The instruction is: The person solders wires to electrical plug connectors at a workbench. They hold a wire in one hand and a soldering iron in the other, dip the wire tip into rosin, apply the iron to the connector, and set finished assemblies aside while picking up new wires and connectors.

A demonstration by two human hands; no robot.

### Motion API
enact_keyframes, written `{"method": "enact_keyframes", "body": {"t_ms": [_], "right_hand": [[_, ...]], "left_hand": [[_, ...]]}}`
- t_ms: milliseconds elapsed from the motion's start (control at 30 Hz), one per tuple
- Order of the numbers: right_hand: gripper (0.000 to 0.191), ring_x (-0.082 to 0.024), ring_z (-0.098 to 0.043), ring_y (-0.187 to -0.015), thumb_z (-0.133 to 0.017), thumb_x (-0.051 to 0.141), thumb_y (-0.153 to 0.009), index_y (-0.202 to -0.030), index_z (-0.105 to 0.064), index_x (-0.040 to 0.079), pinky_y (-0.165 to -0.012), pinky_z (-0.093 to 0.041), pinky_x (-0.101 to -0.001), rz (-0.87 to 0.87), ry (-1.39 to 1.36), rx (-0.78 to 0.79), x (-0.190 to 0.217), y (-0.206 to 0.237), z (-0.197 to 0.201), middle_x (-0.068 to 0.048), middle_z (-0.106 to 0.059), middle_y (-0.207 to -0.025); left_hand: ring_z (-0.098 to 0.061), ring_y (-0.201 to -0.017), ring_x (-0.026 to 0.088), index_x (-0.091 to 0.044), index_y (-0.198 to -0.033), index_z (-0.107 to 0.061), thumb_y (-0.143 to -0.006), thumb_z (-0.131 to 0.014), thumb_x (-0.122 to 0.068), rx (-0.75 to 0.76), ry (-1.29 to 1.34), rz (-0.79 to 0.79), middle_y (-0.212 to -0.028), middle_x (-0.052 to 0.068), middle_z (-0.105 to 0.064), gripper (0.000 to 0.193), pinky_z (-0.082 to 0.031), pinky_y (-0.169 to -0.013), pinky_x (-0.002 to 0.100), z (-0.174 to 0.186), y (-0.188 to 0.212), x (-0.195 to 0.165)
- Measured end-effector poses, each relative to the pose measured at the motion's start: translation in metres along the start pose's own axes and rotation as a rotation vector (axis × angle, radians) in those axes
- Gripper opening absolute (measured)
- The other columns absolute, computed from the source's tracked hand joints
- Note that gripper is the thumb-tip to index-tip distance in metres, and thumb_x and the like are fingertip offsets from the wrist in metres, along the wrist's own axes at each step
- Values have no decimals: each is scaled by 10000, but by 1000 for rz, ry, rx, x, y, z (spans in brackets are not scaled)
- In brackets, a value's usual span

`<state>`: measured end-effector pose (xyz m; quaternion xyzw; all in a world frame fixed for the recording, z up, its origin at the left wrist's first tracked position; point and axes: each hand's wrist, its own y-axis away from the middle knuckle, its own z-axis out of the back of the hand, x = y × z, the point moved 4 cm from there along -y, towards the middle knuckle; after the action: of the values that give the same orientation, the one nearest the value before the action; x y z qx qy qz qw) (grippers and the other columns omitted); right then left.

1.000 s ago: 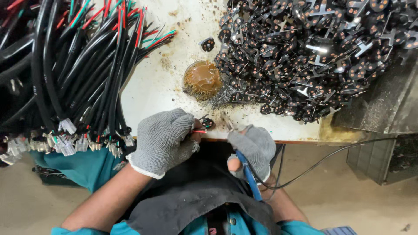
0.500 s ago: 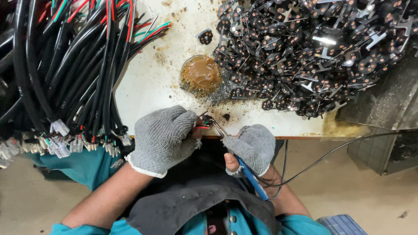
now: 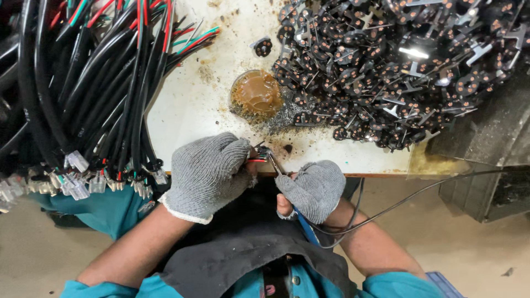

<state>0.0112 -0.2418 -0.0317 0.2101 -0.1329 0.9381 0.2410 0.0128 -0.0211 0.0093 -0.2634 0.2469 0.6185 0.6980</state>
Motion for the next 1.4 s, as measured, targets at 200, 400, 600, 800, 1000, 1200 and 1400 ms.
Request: {"method": "enact_keyframes", "body": {"t_ms": [200,400,600,800,1000,1200,1400], "right_hand": [[286,-267,-601,-512,-745,357,-685,-921,-790,203,-454,-430,-444,-49,35,138,0,1,-4,-26,-623,-617],[255,-292,-586,-604,-689,273,-752,-945,-765,126,-567,-429,-450,-70,-110,-185,6,0,20,-41,-589,-674],[246,-323,-605,-676,-675,262,-780,-950,-753,102,-639,-448,-454,-78,-178,-255,7,1,21,-77,-618,-750],[271,-320,-623,-654,-705,327,-708,-908,-792,166,-595,-449,-459,-107,-95,-101,-2,10,7,-77,-642,-718],[248,-198,-660,-540,-705,425,-791,-725,-788,201,-536,-502,-353,-612,-295,327,-8,10,-16,27,-668,-591],[82,-172,-615,-469,-724,331,-784,-728,-749,276,-464,-464,-341,-258,-125,206,-1,3,-7,81,-635,-550],[253,-246,-607,-491,-762,345,-598,-840,-770,271,-439,-441,-429,-62,102,168,2,8,-10,2,-607,-566]], "left_hand": [[-637,-648,292,-184,-829,-676,-641,-816,-247,20,19,-13,-722,47,-595,242,-475,-548,444,1,0,0],[-641,-659,290,-182,-831,-668,-697,-811,-264,14,-12,-8,-737,48,-601,212,-480,-555,437,2,2,-3],[-639,-654,299,-167,-822,-659,-700,-807,-279,29,-9,1,-735,57,-603,221,-480,-549,444,1,1,-3],[-648,-674,297,-169,-830,-657,-673,-813,-277,21,-7,6,-744,51,-606,246,-485,-559,442,2,2,-3],[-643,-654,301,-148,-848,-660,-599,-836,-310,25,-44,-10,-748,56,-607,346,-474,-530,450,1,1,-3],[-641,-646,298,-160,-829,-654,-590,-842,-320,44,-37,-2,-728,49,-595,343,-471,-523,452,-2,2,-1],[-638,-653,293,-165,-818,-638,-657,-830,-295,11,-66,-3,-728,53,-588,282,-477,-537,443,-3,3,-2]]}}
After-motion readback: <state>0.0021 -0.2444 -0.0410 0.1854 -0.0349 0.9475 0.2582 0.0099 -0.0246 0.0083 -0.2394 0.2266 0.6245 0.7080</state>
